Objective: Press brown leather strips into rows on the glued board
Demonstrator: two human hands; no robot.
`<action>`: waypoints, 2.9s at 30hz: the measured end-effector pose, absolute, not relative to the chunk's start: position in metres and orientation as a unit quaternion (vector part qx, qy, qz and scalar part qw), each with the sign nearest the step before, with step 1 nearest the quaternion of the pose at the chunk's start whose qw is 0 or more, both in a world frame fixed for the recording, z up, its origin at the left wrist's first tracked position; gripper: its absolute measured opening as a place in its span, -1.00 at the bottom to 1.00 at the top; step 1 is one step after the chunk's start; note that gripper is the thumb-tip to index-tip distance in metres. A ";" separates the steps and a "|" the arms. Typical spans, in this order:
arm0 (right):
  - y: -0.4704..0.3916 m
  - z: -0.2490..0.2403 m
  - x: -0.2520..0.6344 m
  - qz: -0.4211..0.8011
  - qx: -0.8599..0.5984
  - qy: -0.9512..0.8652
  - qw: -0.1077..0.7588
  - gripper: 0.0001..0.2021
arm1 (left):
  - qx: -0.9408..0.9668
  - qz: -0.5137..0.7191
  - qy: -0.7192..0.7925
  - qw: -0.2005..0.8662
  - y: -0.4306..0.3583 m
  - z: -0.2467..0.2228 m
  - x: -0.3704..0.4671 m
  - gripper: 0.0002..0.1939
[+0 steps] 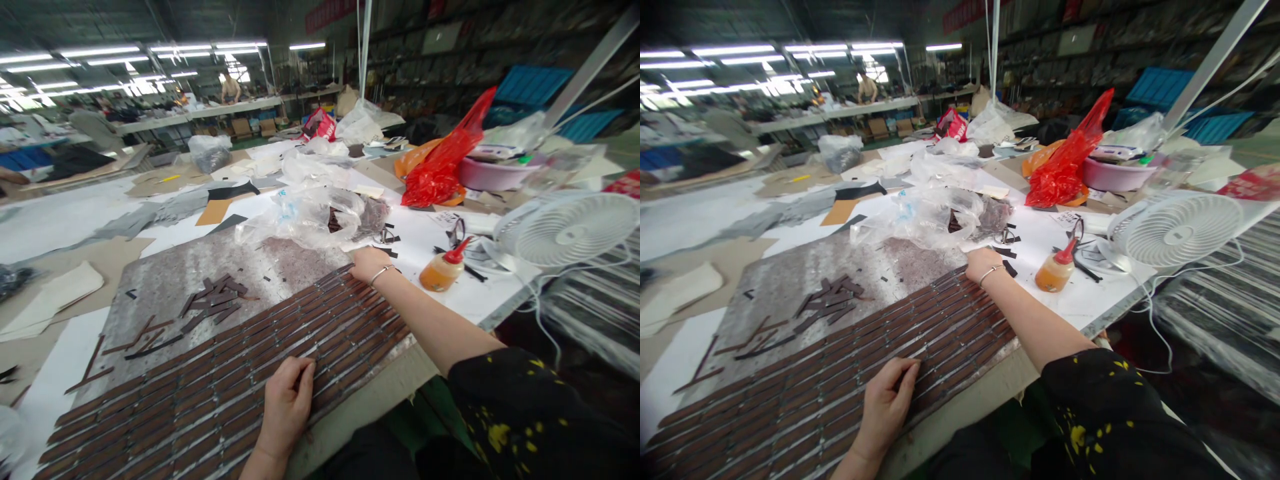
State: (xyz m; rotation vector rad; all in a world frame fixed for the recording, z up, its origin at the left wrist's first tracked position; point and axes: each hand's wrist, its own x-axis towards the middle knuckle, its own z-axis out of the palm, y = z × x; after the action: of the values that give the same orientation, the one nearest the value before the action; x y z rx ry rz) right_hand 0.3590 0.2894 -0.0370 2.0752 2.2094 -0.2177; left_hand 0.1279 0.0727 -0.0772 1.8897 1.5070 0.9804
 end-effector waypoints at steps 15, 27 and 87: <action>0.282 -0.062 0.403 -0.191 0.671 0.709 -0.101 -0.75 | 0.694 0.387 0.546 0.265 0.074 -0.078 0.128 -0.84; 0.287 -0.074 0.406 -0.204 0.705 0.674 -0.084 -0.78 | 0.671 0.418 0.554 0.260 0.074 -0.078 0.134 -0.82; 0.253 -0.082 0.376 0.068 0.657 0.747 -0.078 -0.78 | 0.694 0.391 0.542 0.269 0.075 -0.079 0.129 -0.88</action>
State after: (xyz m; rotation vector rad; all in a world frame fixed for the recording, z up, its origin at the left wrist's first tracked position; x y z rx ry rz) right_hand 0.3759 0.2527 -0.0819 2.1726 2.4696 0.2242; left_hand 0.1294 0.0748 -0.0795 1.8698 1.4614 1.0533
